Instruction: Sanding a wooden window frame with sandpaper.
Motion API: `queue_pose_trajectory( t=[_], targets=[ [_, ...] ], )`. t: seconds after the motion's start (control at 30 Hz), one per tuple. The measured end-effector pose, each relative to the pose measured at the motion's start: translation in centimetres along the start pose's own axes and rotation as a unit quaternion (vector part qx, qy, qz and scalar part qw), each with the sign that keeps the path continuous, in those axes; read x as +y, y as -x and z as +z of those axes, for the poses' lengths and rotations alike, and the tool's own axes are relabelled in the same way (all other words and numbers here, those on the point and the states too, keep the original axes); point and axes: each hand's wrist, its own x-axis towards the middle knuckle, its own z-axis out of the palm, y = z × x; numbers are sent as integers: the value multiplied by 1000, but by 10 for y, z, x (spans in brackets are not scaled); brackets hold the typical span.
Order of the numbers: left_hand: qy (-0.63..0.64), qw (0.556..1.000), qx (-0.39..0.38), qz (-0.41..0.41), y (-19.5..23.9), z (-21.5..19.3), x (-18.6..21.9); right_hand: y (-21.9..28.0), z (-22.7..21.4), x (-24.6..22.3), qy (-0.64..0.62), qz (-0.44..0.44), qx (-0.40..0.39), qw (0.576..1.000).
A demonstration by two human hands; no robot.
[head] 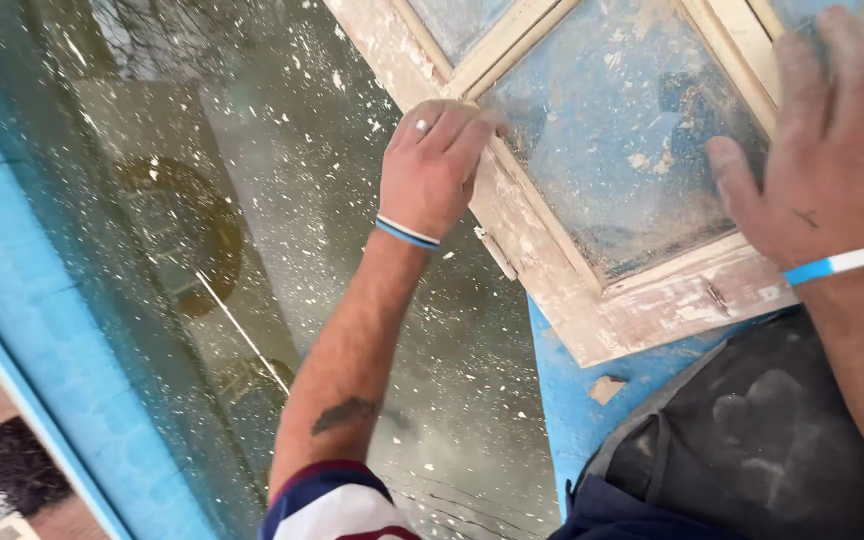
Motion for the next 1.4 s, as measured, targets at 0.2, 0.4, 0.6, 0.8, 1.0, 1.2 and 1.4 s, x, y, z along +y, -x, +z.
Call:
queue_pose_trajectory(
  t=[0.2, 0.4, 0.6, 0.8, 1.0, 1.2, 1.4],
  targets=[
    [-104, 968, -46, 224, -23, 1, -42, 4, 16, 3, 155, 14, -1, 988],
    [-83, 960, -135, 231, -8, 15, -62, 7, 20, 4, 206, 11, 6, 978],
    [-1, 962, -173, 209, -9, 22, -55, 11, 25, 8, 183, 14, 15, 983],
    [14, 959, -155, 238, -8, 14, -42, 11, 22, 6, 190, 15, 17, 982],
    [-18, 970, -115, 215, -4, 21, -43, 16, 29, 14, 98, 8, 23, 995],
    [-95, 960, -138, 225, -10, 15, -56, 20, 31, 15, 143, 15, 12, 990],
    [-13, 939, -170, 298, -7, 17, -54, 14, 29, 16, 170, 12, 26, 985]
  ],
)
